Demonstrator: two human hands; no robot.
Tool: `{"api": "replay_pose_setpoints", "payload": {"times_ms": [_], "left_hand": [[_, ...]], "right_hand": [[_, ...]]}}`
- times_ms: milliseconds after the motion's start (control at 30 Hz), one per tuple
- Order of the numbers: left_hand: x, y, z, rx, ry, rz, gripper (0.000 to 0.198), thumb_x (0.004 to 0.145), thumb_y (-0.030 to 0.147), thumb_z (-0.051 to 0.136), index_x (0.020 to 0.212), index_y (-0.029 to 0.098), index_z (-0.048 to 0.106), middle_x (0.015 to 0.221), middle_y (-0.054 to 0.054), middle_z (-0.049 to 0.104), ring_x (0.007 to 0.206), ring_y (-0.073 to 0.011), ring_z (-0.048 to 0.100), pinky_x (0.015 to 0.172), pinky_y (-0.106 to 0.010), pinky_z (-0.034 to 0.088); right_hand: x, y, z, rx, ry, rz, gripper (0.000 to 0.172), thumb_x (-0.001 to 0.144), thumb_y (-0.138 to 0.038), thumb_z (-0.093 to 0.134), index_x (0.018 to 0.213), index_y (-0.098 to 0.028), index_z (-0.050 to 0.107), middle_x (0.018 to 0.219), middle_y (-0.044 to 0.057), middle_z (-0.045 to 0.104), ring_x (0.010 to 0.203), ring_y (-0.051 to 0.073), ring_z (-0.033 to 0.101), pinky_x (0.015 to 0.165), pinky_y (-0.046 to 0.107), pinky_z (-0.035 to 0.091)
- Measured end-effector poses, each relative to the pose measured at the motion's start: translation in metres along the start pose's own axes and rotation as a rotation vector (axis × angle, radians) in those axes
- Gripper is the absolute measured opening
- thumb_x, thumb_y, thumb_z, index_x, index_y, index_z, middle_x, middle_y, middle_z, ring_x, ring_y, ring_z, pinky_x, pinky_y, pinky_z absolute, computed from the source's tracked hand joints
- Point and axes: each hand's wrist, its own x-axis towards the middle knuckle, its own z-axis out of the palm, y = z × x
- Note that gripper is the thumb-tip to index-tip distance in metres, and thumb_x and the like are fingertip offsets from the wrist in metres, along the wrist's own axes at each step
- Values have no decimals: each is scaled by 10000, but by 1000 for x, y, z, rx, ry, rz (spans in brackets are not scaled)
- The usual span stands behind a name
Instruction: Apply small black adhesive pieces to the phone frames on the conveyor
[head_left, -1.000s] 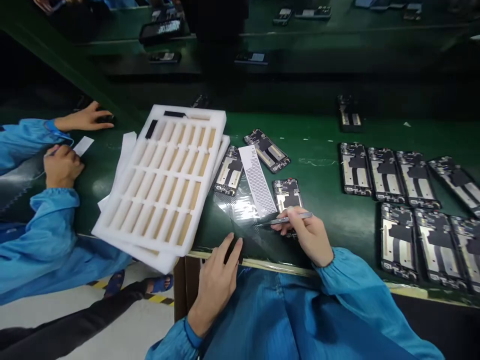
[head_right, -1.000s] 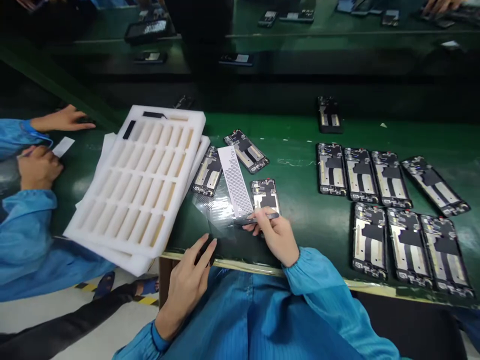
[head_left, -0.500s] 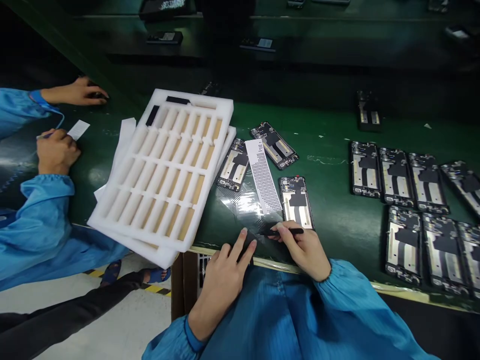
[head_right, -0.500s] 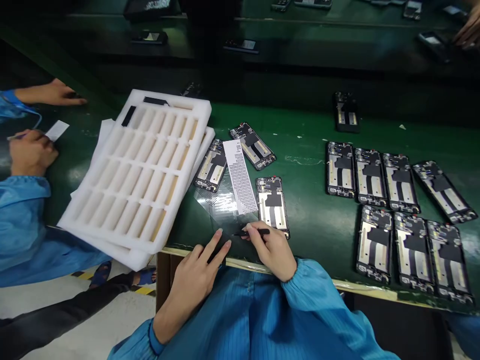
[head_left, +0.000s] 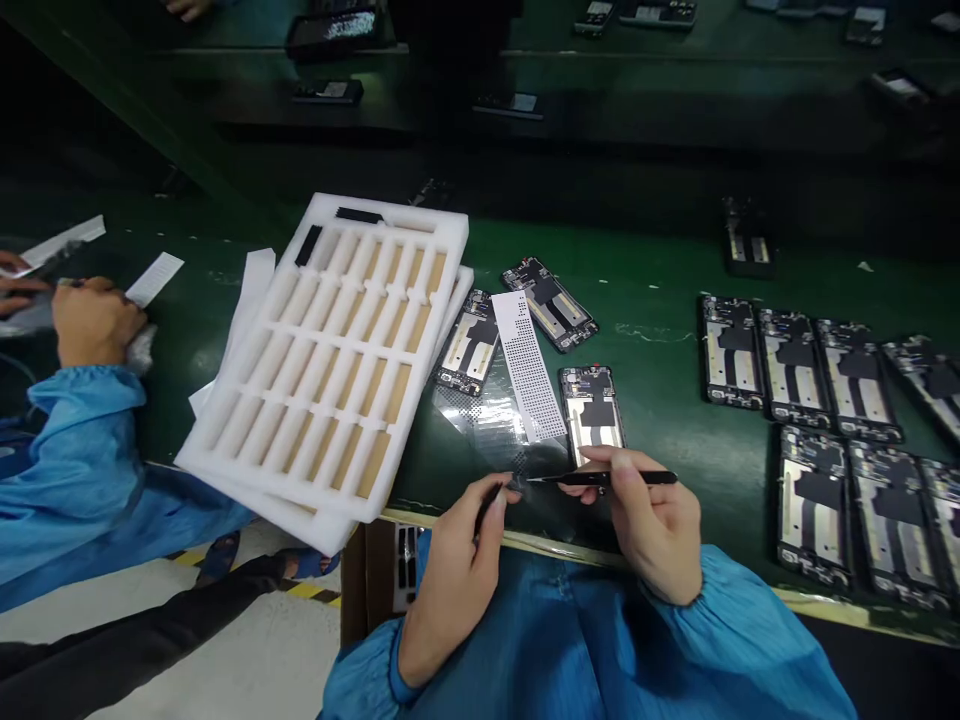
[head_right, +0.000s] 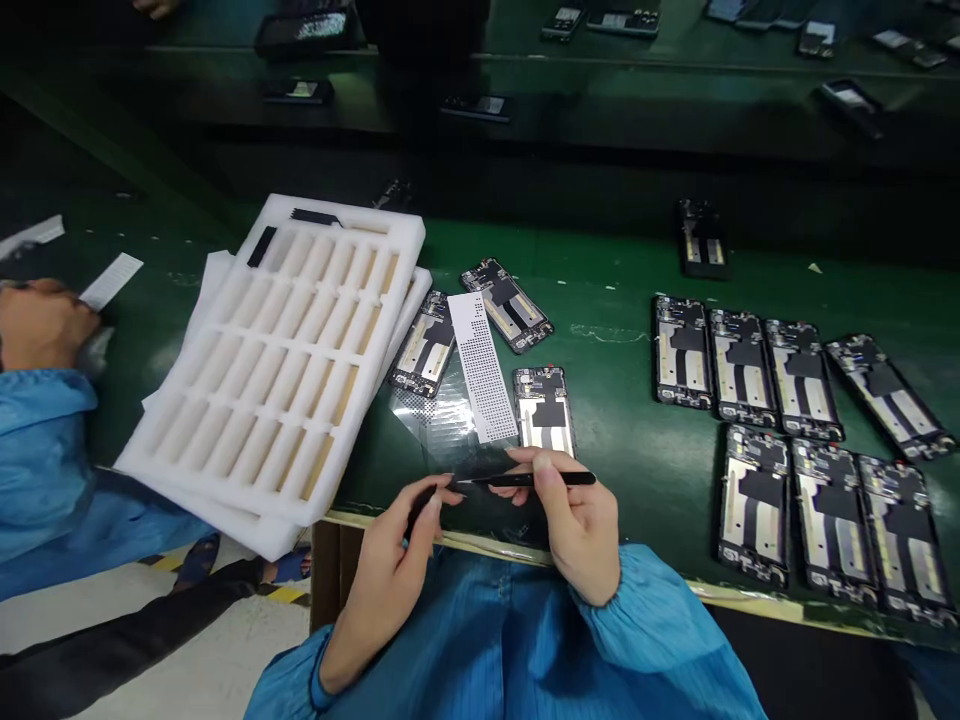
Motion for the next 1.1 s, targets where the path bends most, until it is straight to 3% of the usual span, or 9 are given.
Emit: {"api": "replay_pose_setpoints", "payload": {"times_ms": [67,133,267,767,1100], "left_hand": [[6,11,4,-385,-14,-154,311,1036,364,456,1247,188,599,920,-59,709,679,-139,617,583,-253,548],[12,21,7,-675,-43,-194,329,1019,386,497,1256,171,575,886,-54,690,616,-120,575,477,-220,494],[16,33,7,-935,-92,-211,301,993,344,563,1232,164,593,862,-53,682,600,-115,584,451,-206,479],[18,41,5,-970,-61,-260,249,979,311,590,1167,154,630,827,-50,691,579,-113,572,447,-210,475],[21,46,10,-988,-78,-253,242,994,308,567,1166,157,644,825,-48,694,564,-103,578,443,-196,478]], "right_hand": [[-3,-6,-1,53,-13,2,383,1032,-468,499,1076,-208,777,839,83,799,657,225,735,624,363,612],[-5,-12,2,78,-23,6,383,1033,-469,494,1078,-219,780,872,83,804,656,228,747,650,379,633],[-4,-23,13,91,-67,19,341,1010,-469,546,1099,-239,781,924,82,814,764,256,791,691,376,668],[5,-30,23,13,-65,-40,330,1019,-433,549,1072,-223,798,945,78,820,863,250,800,771,327,674],[4,-27,21,238,-72,-36,254,1040,-341,545,1117,-286,780,925,24,820,821,183,803,755,244,668]]}}
